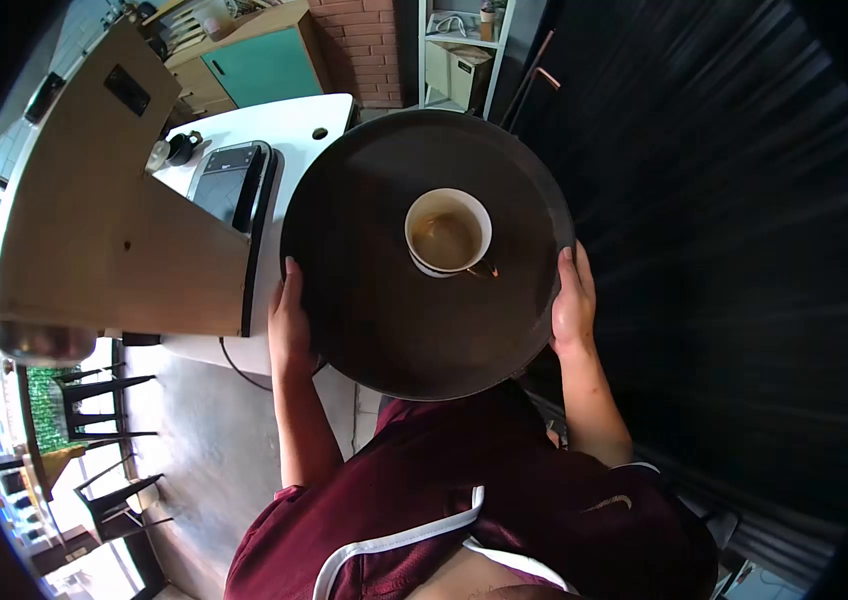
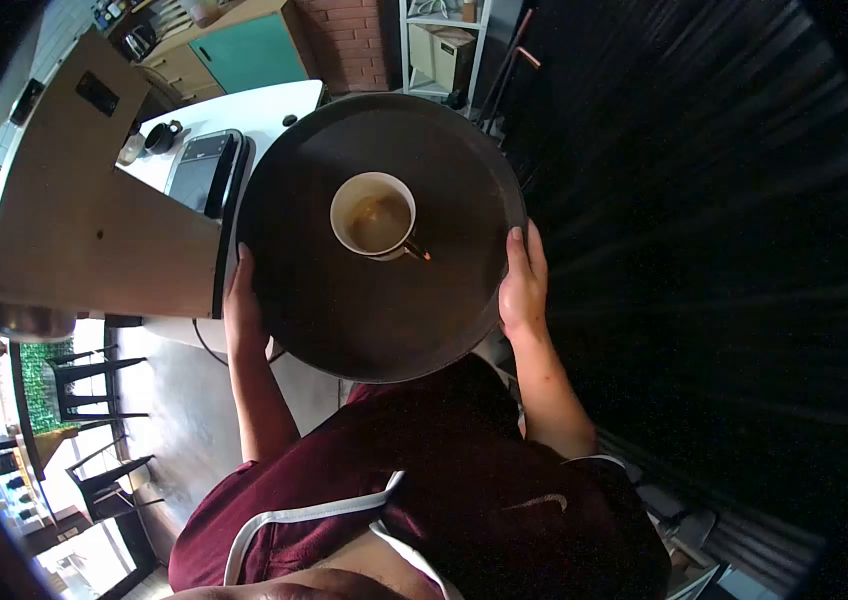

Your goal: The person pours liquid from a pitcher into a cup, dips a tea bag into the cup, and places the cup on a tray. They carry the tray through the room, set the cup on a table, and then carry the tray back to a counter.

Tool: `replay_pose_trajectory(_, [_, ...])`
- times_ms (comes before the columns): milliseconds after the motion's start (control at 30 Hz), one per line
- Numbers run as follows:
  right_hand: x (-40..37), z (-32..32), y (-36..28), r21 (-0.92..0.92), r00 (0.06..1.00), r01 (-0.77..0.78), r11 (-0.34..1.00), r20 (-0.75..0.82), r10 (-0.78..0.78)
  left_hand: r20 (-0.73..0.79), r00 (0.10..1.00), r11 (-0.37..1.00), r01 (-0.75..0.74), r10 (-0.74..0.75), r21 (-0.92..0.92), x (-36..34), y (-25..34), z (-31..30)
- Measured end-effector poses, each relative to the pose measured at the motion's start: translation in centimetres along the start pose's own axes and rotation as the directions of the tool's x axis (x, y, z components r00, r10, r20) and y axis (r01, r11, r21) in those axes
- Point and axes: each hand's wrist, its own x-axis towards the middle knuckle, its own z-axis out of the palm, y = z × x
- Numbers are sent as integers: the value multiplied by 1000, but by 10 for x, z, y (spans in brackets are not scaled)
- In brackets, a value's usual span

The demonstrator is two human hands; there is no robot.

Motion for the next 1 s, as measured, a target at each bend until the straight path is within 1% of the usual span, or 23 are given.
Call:
replay_pose_trajectory(33, [15,4,-3,-6,1000,-8,1000,9,8,19,1000,999,-7,8,-52,4,9,9])
replay_pose_trajectory(67, [29,8,-6,-15,1000,-19,1000,13,19,-47,999,999,-23,22,-36,8,15,19])
replay_pose_trajectory(100, [41,13,-8,-24,999,-36,999,10,36,-59,998,999,-10,8,-35,17,17,21])
replay_pose_trajectory(167, [67,17,-10,-31,999,-46,998,14,47,-116,992,999,-40,44,37,39,16,24])
replay_pose_trajectory(200, [81,18,-11,-39,999,-43,998,10,44,-124,991,998,-43,47,37,48,18,28])
replay_pose_trajectory(267, [108,22,-16,-40,998,-61,997,6,61,-73,997,999,-10,7,-47,65,20,39])
replay_pose_trajectory(300, [121,21,-18,-43,997,-79,996,-3,79,-78,997,999,-13,9,-49,77,19,44])
replay_pose_trajectory(333, [136,18,-16,-41,997,-83,996,1,83,-105,994,999,-34,33,-6,88,16,47])
replay_pose_trajectory(400, [171,9,-13,-159,998,-20,987,56,29,-143,989,998,-44,50,48,97,17,62])
replay_pose_trajectory(433, [189,8,-16,-152,998,-23,988,61,32,-155,986,997,-67,62,-26,101,22,77])
replay_pose_trajectory(467, [206,8,-20,-129,993,5,992,118,11,-166,983,990,-94,76,-101,105,28,93])
replay_pose_trajectory(500, [221,7,-24,-105,985,27,994,172,-8,-171,982,991,-97,79,-95,109,34,107])
replay_pose_trajectory(533, [235,6,-26,-97,985,21,995,171,-4,-191,976,992,-115,102,-58,112,41,121])
replay_pose_trajectory(600, [262,4,-26,-147,984,22,989,180,4,-209,969,991,-133,128,-11,129,43,136])
replay_pose_trajectory(667, [287,0,-24,-170,982,20,985,187,12,-199,970,979,-164,137,-124,152,36,140])
replay_pose_trajectory(700, [298,1,-24,-193,981,30,981,196,8,-202,969,979,-165,139,-121,157,41,149])
replay_pose_trajectory(733, [308,3,-24,-191,980,30,981,201,9,-207,974,978,-124,87,-168,160,48,159])
replay_pose_trajectory(767, [318,4,-22,-147,976,32,989,218,1,-210,977,972,-84,37,-220,166,54,168])
replay_pose_trajectory(800, [325,5,-23,-111,973,31,993,230,-5,-211,977,970,-81,32,-227,172,58,175])
replay_pose_trajectory(867, [346,8,-15,-112,971,40,993,240,-12,-285,957,989,-91,54,-120,192,64,185])
replay_pose_trajectory(900, [356,10,-13,-112,970,45,993,241,-17,-285,957,987,-96,57,-126,207,64,187])
replay_pose_trajectory(967, [377,17,-10,-93,965,31,995,263,-6,-223,973,979,-104,64,-174,240,60,185])
replay_pose_trajectory(1000, [390,21,-6,-75,962,32,997,271,-10,-218,974,978,-104,64,-179,256,64,190])
